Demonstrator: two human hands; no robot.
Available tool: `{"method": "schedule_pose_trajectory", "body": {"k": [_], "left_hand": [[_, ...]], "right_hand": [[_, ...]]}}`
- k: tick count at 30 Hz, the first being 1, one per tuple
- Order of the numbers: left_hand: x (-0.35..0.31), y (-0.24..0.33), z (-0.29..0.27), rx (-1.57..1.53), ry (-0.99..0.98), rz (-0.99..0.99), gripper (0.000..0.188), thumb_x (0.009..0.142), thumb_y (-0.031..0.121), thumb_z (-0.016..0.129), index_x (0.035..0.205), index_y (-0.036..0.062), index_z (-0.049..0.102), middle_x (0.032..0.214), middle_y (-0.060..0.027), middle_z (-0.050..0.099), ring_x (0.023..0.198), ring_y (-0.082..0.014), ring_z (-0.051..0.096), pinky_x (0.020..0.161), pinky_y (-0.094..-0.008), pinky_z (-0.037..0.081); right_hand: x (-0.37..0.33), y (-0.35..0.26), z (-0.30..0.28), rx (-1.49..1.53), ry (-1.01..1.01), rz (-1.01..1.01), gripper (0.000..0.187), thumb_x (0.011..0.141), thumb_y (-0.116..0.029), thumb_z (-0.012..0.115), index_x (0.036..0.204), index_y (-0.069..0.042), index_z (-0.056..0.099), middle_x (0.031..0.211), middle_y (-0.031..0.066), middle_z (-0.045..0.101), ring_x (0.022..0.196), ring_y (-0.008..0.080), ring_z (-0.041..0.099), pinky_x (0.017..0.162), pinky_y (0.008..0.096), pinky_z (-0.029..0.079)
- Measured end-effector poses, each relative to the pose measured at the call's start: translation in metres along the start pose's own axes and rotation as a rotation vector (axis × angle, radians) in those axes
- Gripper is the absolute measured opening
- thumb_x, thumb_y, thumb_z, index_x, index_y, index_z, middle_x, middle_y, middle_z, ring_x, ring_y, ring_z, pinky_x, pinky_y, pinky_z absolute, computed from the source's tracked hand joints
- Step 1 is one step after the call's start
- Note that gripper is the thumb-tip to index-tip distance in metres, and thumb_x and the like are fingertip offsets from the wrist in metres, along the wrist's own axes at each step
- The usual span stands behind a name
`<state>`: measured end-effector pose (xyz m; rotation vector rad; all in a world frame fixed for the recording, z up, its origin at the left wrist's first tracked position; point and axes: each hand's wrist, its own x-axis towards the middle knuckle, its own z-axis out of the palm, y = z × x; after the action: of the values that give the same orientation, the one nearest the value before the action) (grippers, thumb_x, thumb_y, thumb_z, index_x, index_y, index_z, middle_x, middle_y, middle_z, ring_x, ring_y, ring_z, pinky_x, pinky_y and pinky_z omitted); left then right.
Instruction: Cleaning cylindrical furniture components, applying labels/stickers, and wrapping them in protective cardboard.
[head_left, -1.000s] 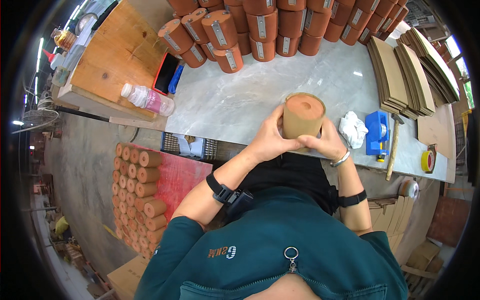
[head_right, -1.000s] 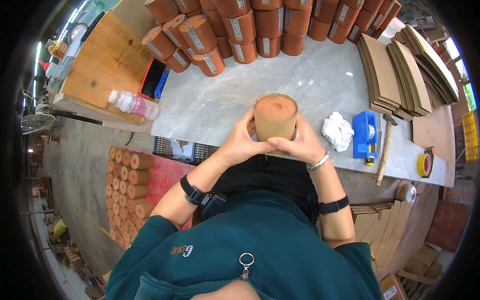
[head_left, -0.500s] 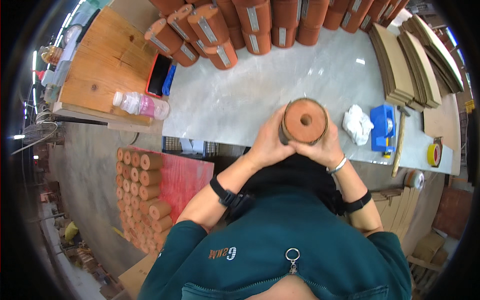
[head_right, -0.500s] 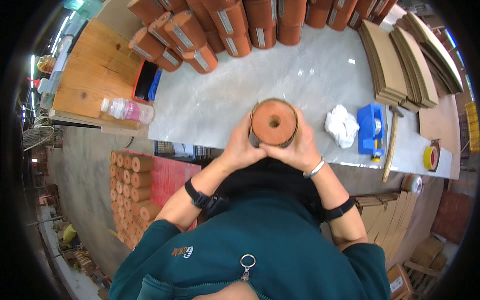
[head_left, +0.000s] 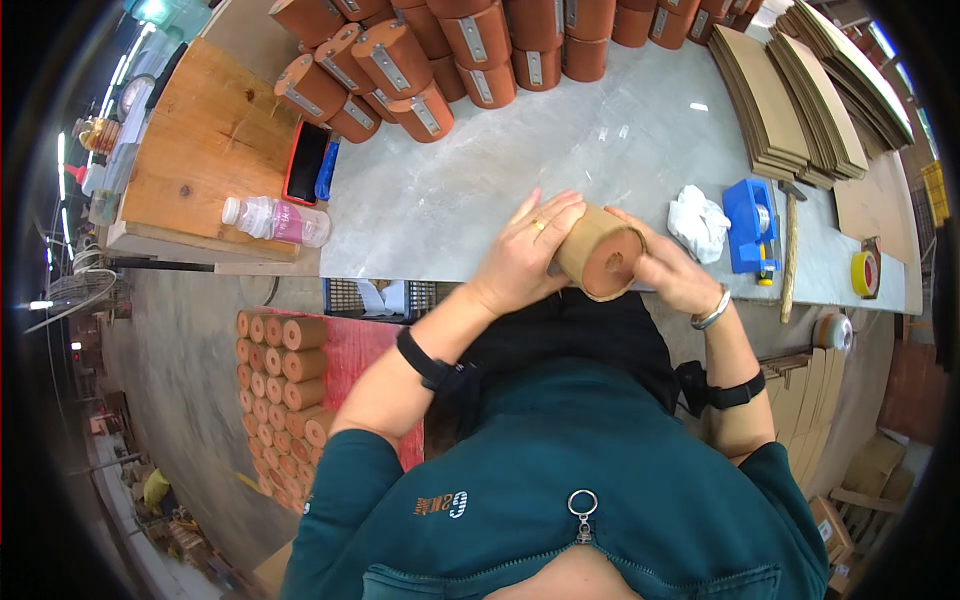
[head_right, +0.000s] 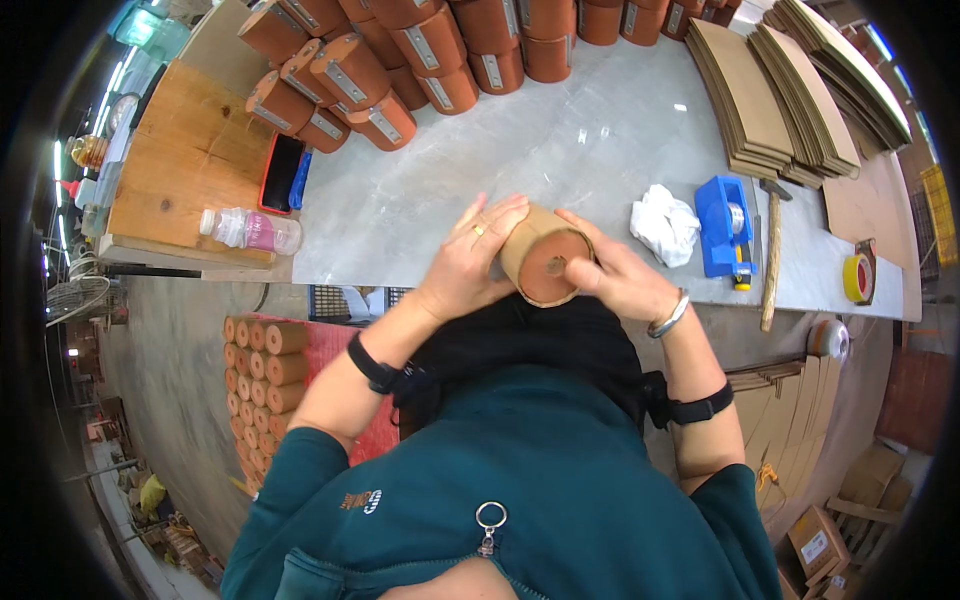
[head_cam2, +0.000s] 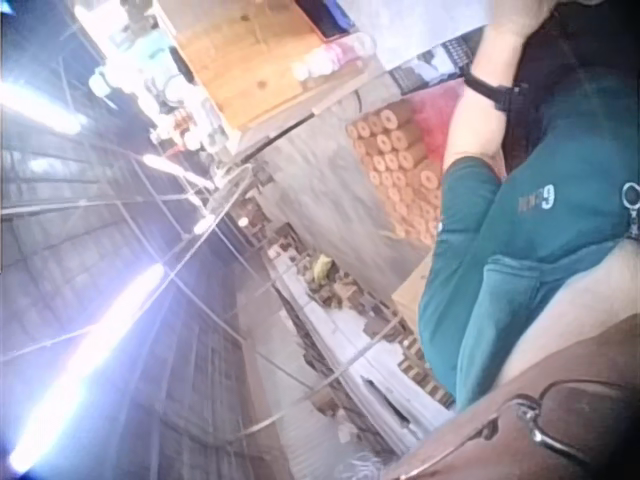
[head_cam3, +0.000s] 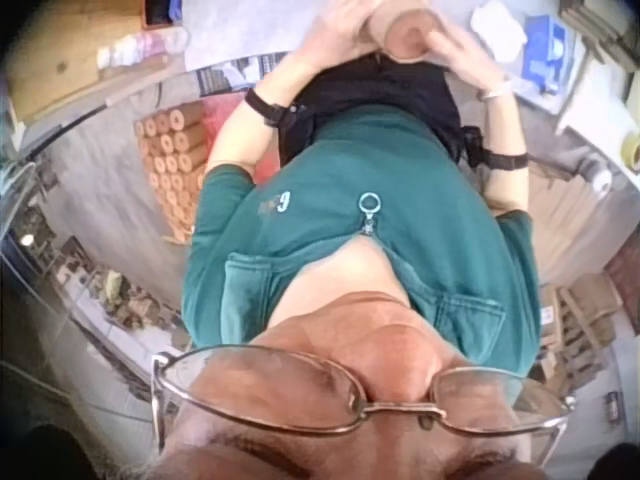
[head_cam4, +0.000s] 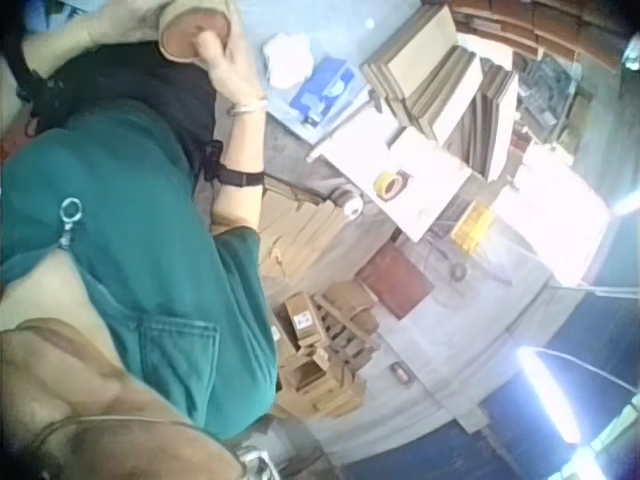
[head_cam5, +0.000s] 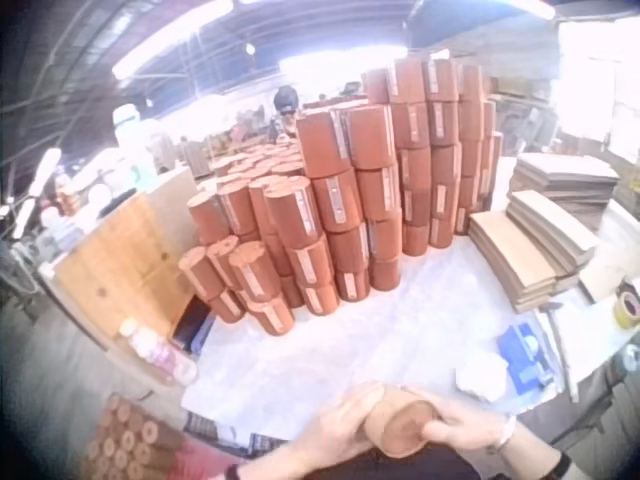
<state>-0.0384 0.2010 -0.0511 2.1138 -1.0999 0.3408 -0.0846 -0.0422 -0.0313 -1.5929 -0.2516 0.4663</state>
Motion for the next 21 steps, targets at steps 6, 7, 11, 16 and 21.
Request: {"method": "schedule_pose_trajectory", "body": {"k": [6,7,11,16,21], "left_hand": [[0.030,0.000,-0.020,0.322,-0.152,0.382,0.045,0.084,0.016,0.064,0.128,0.0067,0.060,0.134,-0.0104,0.060,0.129,-0.0246,0.056,0.114,-0.0488,0.035],[0.034,0.002,-0.022,0.334,-0.164,0.416,0.043,0.085,0.014,0.061,0.128,0.0070,0.061,0.134,-0.0098,0.061,0.128,-0.0243,0.056,0.114,-0.0482,0.035],[0.043,0.009,-0.022,0.360,-0.204,0.487,0.046,0.086,0.011,0.056,0.132,0.0078,0.058,0.140,-0.0093,0.056,0.133,-0.0261,0.051,0.115,-0.0484,0.033],[0.052,0.037,-0.027,0.177,-0.143,0.186,0.067,0.082,0.014,0.065,0.145,0.0059,0.043,0.148,-0.0185,0.045,0.142,-0.0324,0.039,0.116,-0.0447,0.031],[0.060,0.057,-0.001,-1.170,-0.197,-0.793,0.072,0.086,0.026,0.073,0.144,0.0005,0.040,0.139,-0.0180,0.051,0.132,-0.0270,0.046,0.109,-0.0405,0.038]], "right_hand": [[-0.005,-0.018,0.014,0.063,0.110,0.152,0.075,0.099,-0.047,0.053,0.146,0.008,0.035,0.135,0.0210,0.055,0.122,0.0242,0.055,0.102,0.0337,0.043],[-0.003,-0.012,0.016,-0.016,0.128,0.076,0.074,0.098,-0.044,0.057,0.145,0.009,0.036,0.133,0.0208,0.056,0.120,0.0236,0.056,0.102,0.0337,0.044],[-0.007,0.009,0.017,-0.118,0.239,-0.137,0.075,0.092,-0.035,0.068,0.144,0.009,0.037,0.129,0.0201,0.058,0.119,0.0227,0.057,0.102,0.0334,0.044],[-0.018,0.010,0.021,0.005,0.457,-0.213,0.077,0.089,-0.029,0.071,0.144,0.011,0.034,0.133,0.0230,0.056,0.123,0.0250,0.055,0.104,0.0350,0.042],[-0.031,-0.004,0.020,-0.240,0.628,-0.309,0.094,0.086,-0.033,0.073,0.147,0.015,0.019,0.131,0.0344,0.053,0.123,0.0382,0.057,0.101,0.0393,0.045]]}}
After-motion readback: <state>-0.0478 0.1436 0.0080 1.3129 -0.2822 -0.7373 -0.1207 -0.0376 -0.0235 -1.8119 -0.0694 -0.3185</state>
